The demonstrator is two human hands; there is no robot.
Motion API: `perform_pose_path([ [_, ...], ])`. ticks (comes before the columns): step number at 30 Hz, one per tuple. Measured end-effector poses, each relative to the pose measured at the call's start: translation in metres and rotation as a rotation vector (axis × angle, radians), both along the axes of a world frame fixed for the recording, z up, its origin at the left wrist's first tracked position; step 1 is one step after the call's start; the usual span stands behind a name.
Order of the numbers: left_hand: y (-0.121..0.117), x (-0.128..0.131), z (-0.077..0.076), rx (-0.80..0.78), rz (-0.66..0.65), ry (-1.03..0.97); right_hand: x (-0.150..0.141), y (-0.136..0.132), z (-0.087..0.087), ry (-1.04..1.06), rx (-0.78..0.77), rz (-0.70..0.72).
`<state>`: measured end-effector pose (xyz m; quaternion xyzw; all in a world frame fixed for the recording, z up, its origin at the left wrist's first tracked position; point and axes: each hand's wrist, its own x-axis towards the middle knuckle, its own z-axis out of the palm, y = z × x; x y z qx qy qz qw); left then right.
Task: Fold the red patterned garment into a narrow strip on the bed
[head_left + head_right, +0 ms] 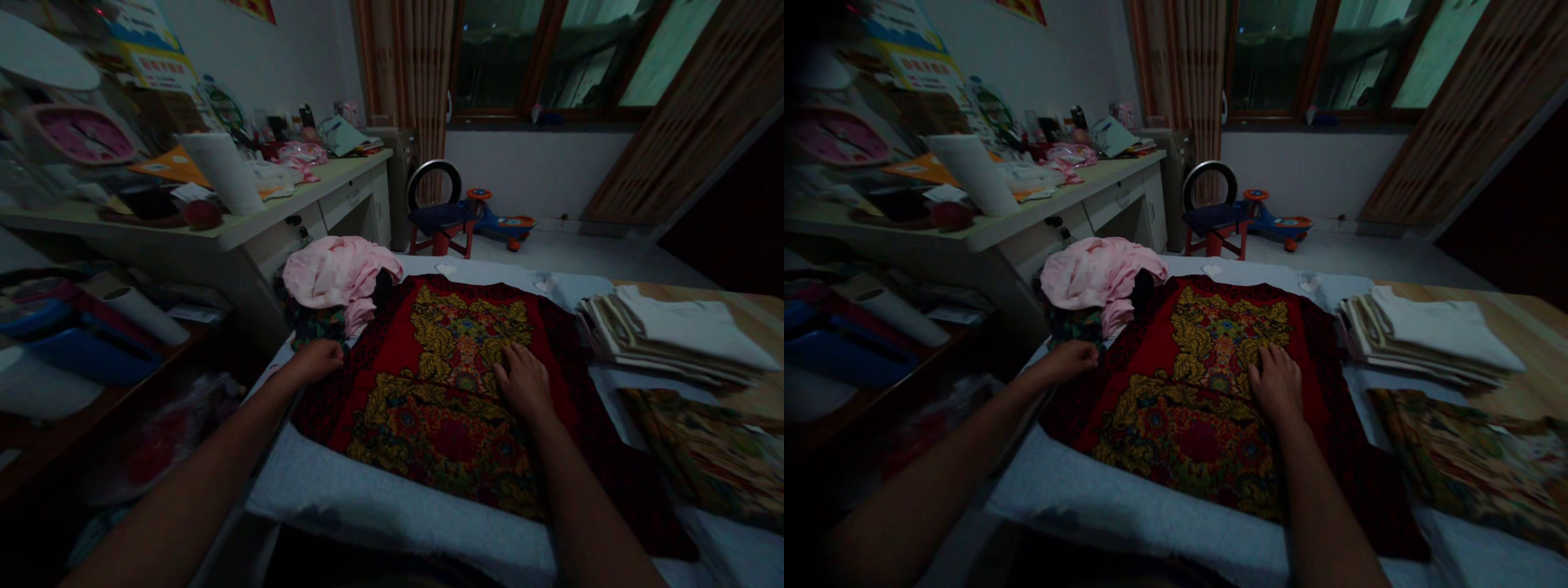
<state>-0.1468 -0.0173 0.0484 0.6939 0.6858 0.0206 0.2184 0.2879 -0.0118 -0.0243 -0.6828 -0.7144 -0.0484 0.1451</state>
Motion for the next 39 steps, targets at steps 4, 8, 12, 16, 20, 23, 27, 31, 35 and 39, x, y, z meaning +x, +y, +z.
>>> perform_pose_path([
  [4, 0.001, -0.006, -0.005, 0.076, 0.004, -0.060, 0.001, 0.000, 0.000, 0.003, 0.001, 0.012],
  [8, 0.003, -0.016, -0.019, 0.072, 0.009, -0.190, 0.001, 0.001, 0.000, 0.002, -0.002, 0.007],
  [12, 0.000, -0.023, -0.019, 0.015, 0.064, -0.374, 0.001, 0.001, -0.002, 0.002, 0.005, 0.004],
  [16, -0.011, -0.029, -0.007, -0.160, 0.067, -0.546, 0.000, -0.001, -0.001, -0.005, 0.048, -0.002],
  [20, -0.021, -0.039, -0.007, -0.162, 0.098, -0.536, -0.008, -0.004, 0.007, -0.022, 0.128, 0.079],
  [23, -0.025, -0.044, -0.014, -0.124, 0.173, -0.381, -0.019, -0.006, 0.011, 0.006, 0.092, 0.260],
  [27, -0.033, -0.042, -0.019, -0.147, 0.212, -0.256, -0.029, -0.007, 0.008, 0.027, 0.056, 0.318],
  [31, -0.044, -0.035, -0.016, -0.028, 0.240, -0.341, -0.029, -0.007, 0.004, 0.045, 0.042, 0.307],
  [35, -0.049, -0.023, -0.014, 0.118, 0.261, -0.543, -0.027, -0.007, 0.003, 0.062, 0.030, 0.299],
  [39, -0.047, -0.014, -0.021, 0.219, 0.277, -0.611, -0.028, -0.007, 0.003, 0.070, 0.034, 0.296],
])
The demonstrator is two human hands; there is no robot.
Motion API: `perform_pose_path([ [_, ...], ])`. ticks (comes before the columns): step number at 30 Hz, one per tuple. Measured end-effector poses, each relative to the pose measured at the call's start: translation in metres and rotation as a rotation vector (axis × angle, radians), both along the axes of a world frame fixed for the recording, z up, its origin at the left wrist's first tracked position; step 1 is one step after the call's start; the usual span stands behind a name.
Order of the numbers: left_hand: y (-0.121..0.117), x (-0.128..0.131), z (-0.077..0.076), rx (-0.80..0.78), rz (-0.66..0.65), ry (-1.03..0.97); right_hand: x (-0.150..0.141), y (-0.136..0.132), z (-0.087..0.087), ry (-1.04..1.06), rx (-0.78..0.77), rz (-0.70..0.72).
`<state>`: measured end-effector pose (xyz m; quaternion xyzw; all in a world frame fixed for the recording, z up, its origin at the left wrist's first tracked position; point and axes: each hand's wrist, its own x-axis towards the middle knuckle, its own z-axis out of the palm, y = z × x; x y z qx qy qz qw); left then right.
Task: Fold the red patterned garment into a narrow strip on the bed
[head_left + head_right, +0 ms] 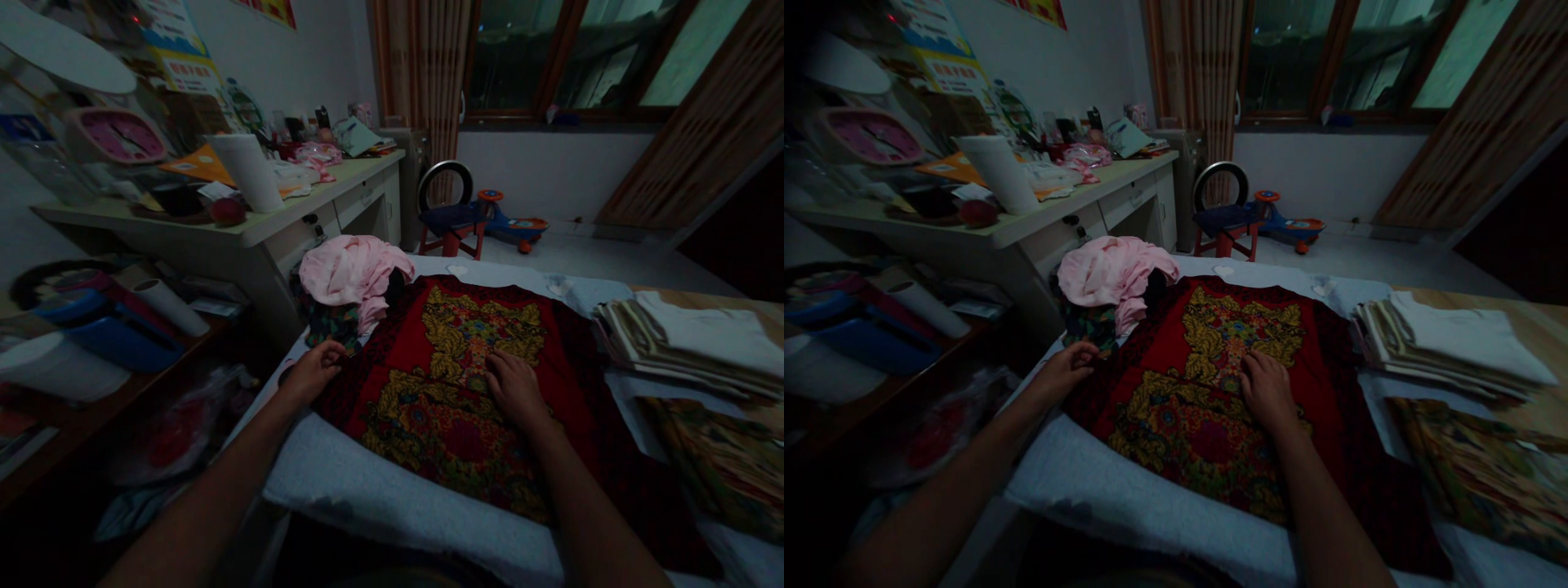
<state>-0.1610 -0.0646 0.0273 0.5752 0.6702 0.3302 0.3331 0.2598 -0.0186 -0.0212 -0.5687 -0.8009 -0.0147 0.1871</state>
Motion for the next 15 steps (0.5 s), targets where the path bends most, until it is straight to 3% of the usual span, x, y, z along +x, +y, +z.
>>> perform_pose_path([
  [5, 0.000, -0.001, -0.005, -0.037, 0.022, 0.250, 0.000, -0.001, 0.001, -0.006, -0.007, -0.007],
  [11, -0.016, 0.008, 0.016, -0.199, 0.044, 0.716, 0.001, 0.000, 0.000, 0.010, -0.007, -0.002],
  [15, -0.025, 0.012, 0.014, -0.236, -0.011, 0.732, 0.001, 0.000, -0.002, 0.018, -0.007, -0.003],
])
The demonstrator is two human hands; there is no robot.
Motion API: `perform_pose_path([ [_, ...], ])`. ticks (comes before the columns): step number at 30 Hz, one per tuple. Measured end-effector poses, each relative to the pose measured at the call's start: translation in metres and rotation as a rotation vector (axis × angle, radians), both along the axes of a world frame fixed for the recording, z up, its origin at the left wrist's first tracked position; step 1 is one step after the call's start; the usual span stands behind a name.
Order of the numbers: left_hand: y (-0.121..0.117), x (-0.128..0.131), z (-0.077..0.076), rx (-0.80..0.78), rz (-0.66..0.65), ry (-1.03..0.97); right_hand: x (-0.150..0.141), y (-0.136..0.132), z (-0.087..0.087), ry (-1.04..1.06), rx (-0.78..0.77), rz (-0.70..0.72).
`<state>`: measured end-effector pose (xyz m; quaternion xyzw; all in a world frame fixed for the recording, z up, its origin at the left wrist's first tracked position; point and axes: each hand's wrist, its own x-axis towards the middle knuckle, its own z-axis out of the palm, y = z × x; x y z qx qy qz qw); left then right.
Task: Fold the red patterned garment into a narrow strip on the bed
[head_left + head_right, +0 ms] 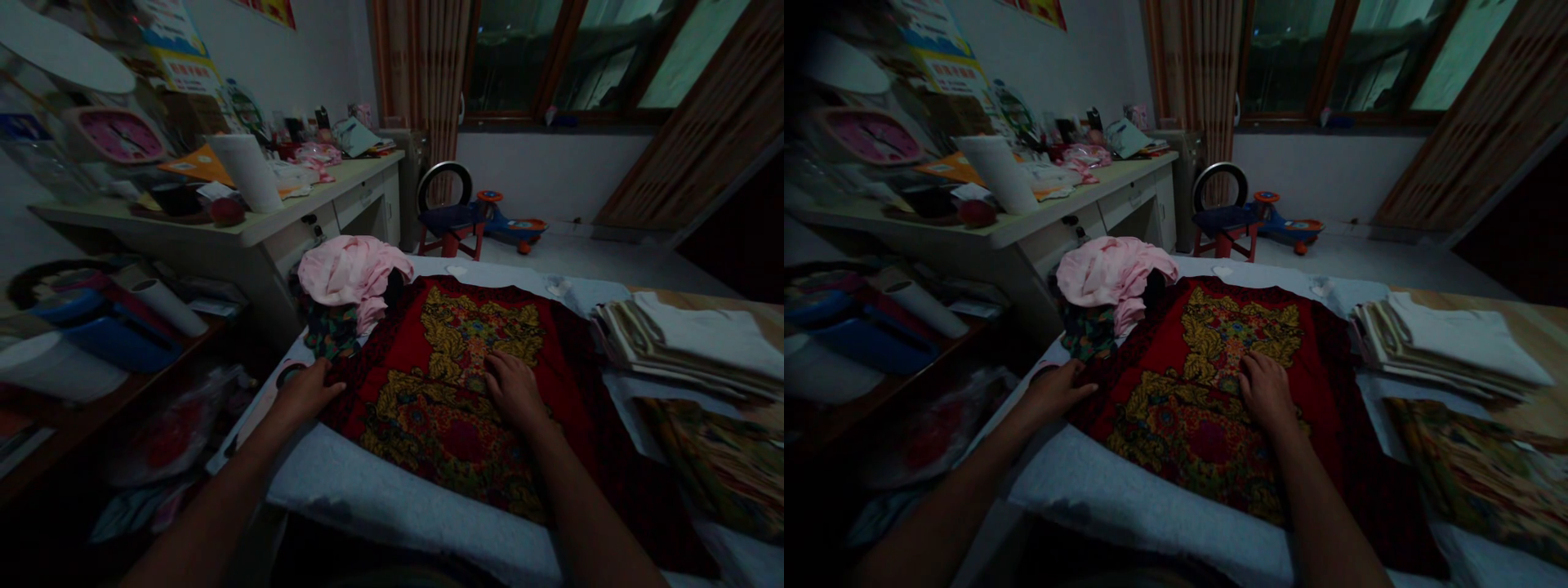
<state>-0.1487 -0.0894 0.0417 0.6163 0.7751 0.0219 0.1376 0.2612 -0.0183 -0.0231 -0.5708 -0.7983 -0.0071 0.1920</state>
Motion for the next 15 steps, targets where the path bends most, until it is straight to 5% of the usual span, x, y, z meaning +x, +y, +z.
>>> perform_pose_path([
  [9, -0.001, 0.004, -0.007, -0.039, -0.009, -0.068, -0.002, -0.002, 0.003, 0.000, -0.001, -0.003],
  [15, -0.006, 0.010, -0.012, 0.172, -0.030, -0.308, -0.002, -0.001, 0.003, -0.017, 0.004, 0.000],
])
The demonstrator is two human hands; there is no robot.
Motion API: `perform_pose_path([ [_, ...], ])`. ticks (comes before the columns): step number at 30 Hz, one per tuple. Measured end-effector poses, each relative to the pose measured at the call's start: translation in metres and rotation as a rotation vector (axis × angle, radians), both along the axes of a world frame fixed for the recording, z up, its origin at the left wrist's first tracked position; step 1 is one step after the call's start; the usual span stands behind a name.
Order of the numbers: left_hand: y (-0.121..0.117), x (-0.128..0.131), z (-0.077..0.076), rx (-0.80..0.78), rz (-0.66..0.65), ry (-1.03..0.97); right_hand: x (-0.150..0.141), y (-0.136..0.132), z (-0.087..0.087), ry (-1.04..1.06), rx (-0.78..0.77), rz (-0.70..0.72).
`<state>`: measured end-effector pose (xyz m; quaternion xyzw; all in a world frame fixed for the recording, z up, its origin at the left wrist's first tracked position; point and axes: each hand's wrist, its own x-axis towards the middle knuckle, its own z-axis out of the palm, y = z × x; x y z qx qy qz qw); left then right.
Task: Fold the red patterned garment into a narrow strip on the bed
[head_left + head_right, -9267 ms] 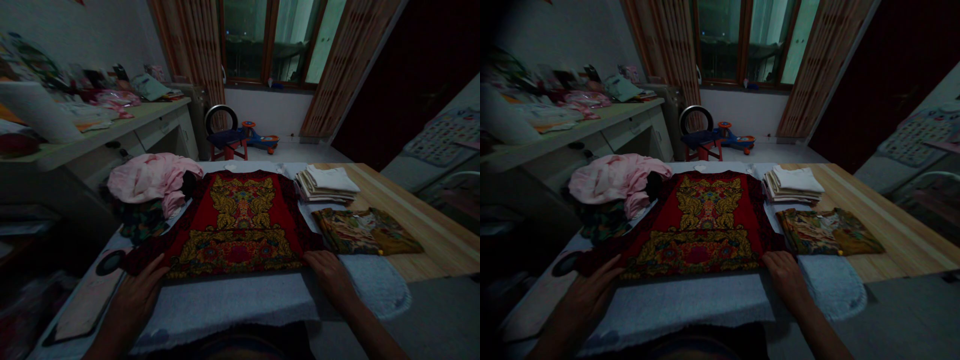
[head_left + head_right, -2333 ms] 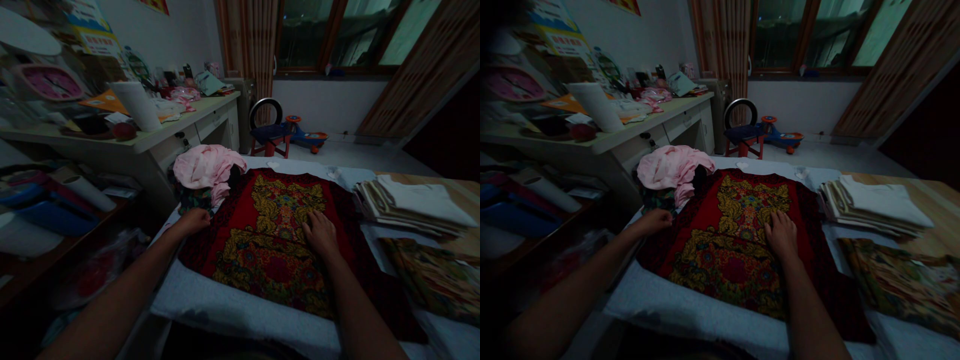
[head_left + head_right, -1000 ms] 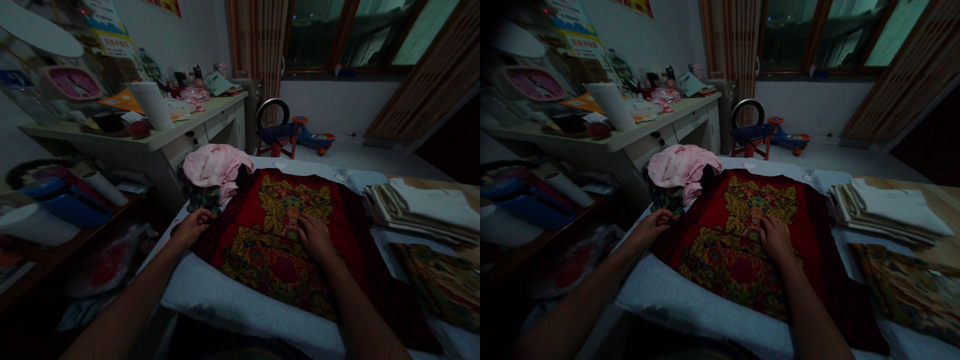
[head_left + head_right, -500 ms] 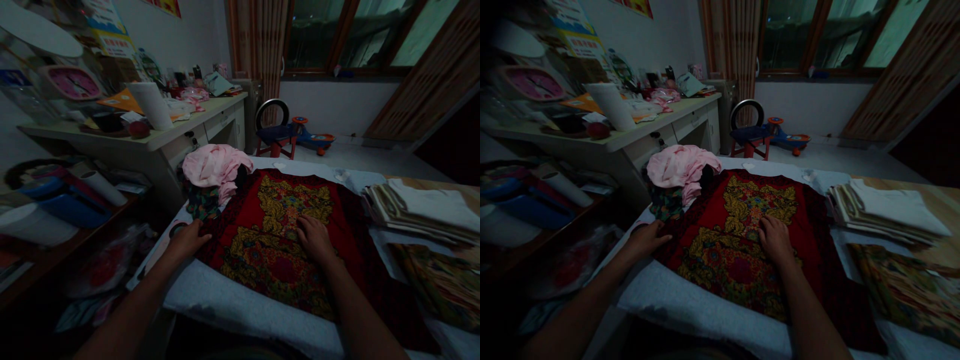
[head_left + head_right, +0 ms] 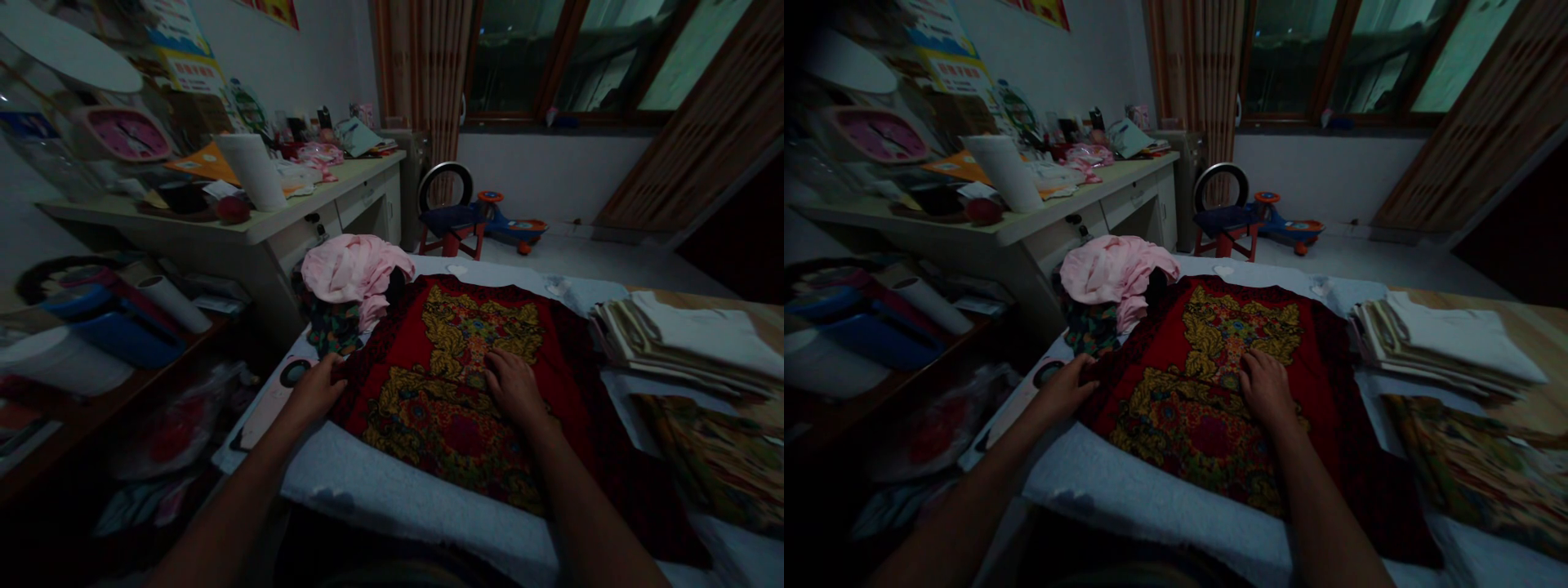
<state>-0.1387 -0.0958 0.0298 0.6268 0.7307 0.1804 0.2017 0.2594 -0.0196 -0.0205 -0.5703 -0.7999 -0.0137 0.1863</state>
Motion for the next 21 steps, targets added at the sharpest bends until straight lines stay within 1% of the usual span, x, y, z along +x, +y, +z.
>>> perform_pose_path([
  [3, -0.002, 0.000, -0.004, 0.069, 0.008, -0.102, 0.001, 0.001, -0.001, -0.006, -0.004, -0.001],
  [6, -0.005, 0.001, -0.004, 0.073, 0.046, -0.041, 0.001, 0.001, -0.002, 0.000, 0.005, -0.002],
  [8, -0.009, 0.004, -0.001, 0.041, 0.067, 0.085, 0.002, 0.001, -0.003, 0.008, 0.009, 0.001],
  [11, -0.015, 0.012, 0.006, 0.009, 0.100, 0.349, 0.002, 0.001, -0.004, 0.014, 0.008, 0.002],
  [13, -0.018, 0.019, 0.011, 0.071, 0.115, 0.536, 0.002, 0.001, -0.003, 0.016, 0.003, -0.001],
  [15, -0.019, 0.025, 0.015, 0.173, 0.124, 0.671, 0.002, 0.000, -0.003, 0.019, -0.004, 0.000],
  [16, -0.020, 0.028, 0.015, 0.215, 0.106, 0.698, 0.002, 0.000, -0.002, 0.021, -0.007, 0.001],
  [18, -0.020, 0.035, 0.012, 0.249, 0.009, 0.663, 0.002, 0.000, -0.001, 0.028, -0.010, 0.003],
  [21, -0.021, 0.044, -0.005, 0.251, -0.203, 0.507, 0.002, 0.000, -0.001, 0.038, -0.010, 0.003],
])
